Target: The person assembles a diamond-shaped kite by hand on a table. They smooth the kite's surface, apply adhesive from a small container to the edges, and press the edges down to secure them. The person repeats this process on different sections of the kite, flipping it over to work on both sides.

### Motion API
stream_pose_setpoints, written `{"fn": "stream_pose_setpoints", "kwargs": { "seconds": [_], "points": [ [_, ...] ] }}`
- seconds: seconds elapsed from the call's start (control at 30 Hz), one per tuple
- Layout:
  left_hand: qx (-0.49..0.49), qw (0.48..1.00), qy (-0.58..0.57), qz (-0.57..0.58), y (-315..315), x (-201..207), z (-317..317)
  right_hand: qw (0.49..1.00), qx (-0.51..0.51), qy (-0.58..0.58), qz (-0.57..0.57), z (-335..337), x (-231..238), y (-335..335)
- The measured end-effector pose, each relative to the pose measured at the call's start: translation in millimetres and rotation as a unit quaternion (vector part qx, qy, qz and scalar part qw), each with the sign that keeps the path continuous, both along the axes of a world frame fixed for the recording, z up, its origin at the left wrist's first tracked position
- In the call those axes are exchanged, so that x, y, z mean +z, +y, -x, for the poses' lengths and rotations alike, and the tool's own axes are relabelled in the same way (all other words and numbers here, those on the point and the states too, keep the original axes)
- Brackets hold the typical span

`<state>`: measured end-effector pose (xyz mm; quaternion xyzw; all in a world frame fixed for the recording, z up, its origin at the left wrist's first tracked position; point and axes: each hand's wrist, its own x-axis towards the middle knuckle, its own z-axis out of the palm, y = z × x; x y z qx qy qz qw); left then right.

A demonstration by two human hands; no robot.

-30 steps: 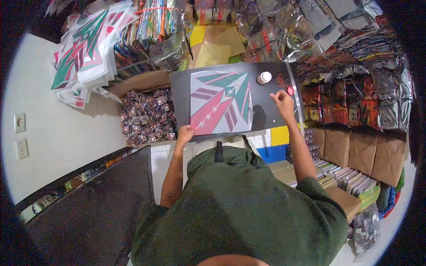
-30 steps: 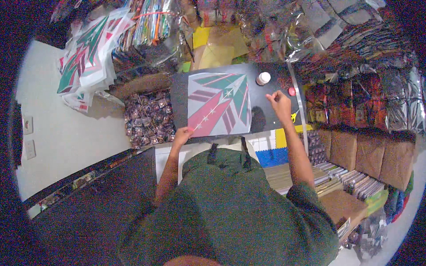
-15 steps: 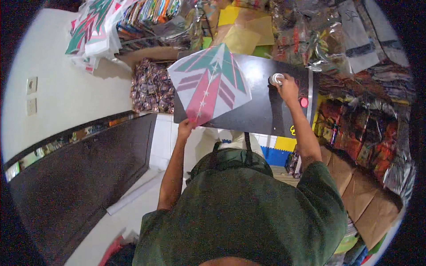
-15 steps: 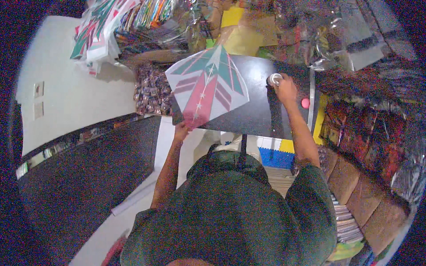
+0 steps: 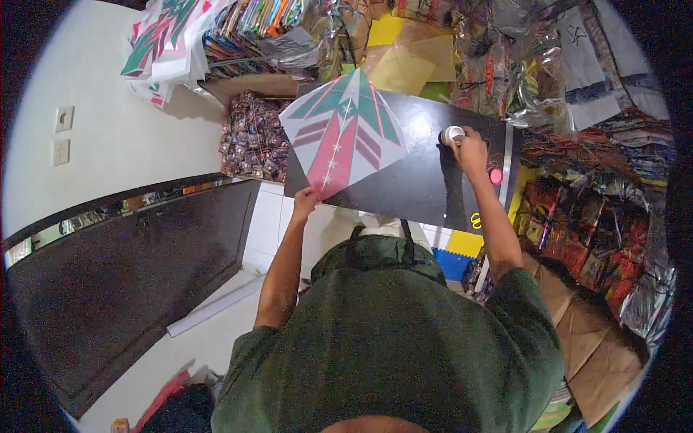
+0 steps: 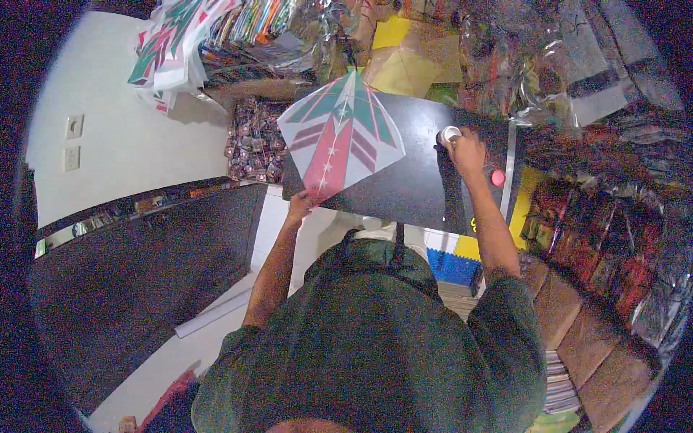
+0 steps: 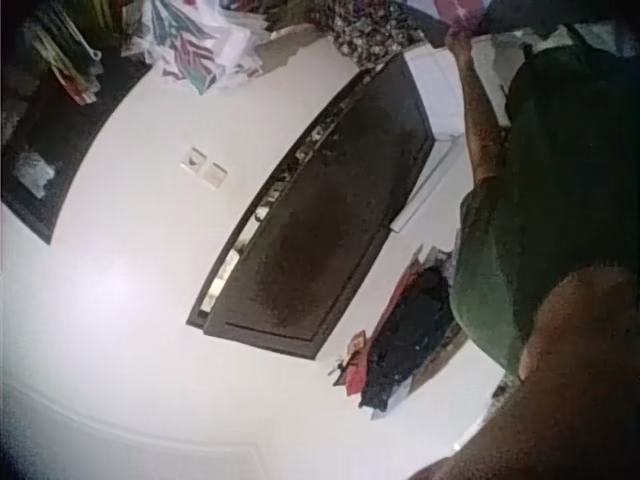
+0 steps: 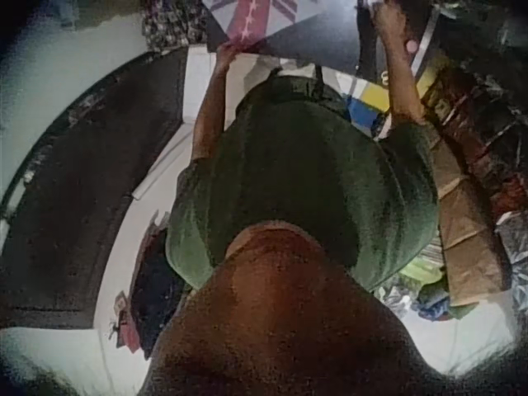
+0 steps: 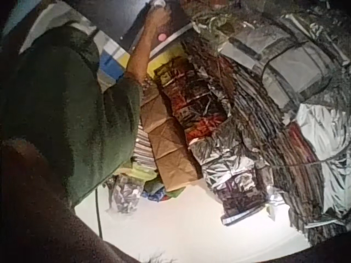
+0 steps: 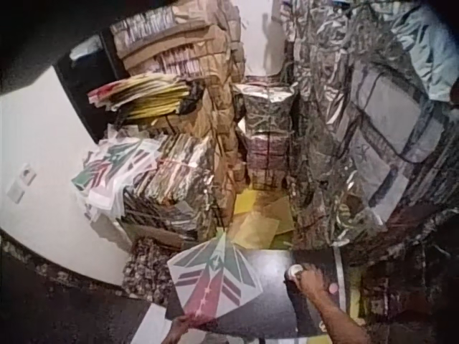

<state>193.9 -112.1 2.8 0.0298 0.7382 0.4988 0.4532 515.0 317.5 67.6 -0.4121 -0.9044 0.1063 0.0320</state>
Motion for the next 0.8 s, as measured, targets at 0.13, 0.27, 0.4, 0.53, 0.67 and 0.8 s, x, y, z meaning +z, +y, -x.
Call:
{"fn": "stream_pose_setpoints", "kwargs": {
  "seconds": [0.13, 0.27, 0.4, 0.53, 0.67, 0.8],
  "points": [
    [-0.046, 0.997, 0.063, -0.015, -18.5, -42.3, 25.4, 1.000, -0.024, 0.004, -0.003, 2.2, -1.8, -4.9],
    [-0.057, 0.995, 0.055, -0.060, -44.3, -91.9, 58.5, 0.999, -0.038, 0.036, 0.008, 13.8, 7.5, -8.5],
    [-0.198, 0.976, 0.071, -0.047, -15.1, -63.1, 78.8, 0.988, -0.068, 0.122, -0.069, 3.2, 15.9, -32.7],
    [-0.339, 0.913, 0.204, -0.102, -16.3, -62.4, 114.8, 0.979, -0.096, 0.173, -0.058, 26.7, 33.6, -84.0],
    [-0.368, 0.923, 0.110, 0.037, -23.1, -67.7, 140.6, 0.977, -0.125, 0.171, 0.007, 80.3, 39.0, -157.7],
    [-0.454, 0.789, 0.398, 0.116, 11.8, 41.9, 141.1, 0.970, -0.157, 0.168, 0.074, 130.7, 15.5, -255.3]
  ]
}}
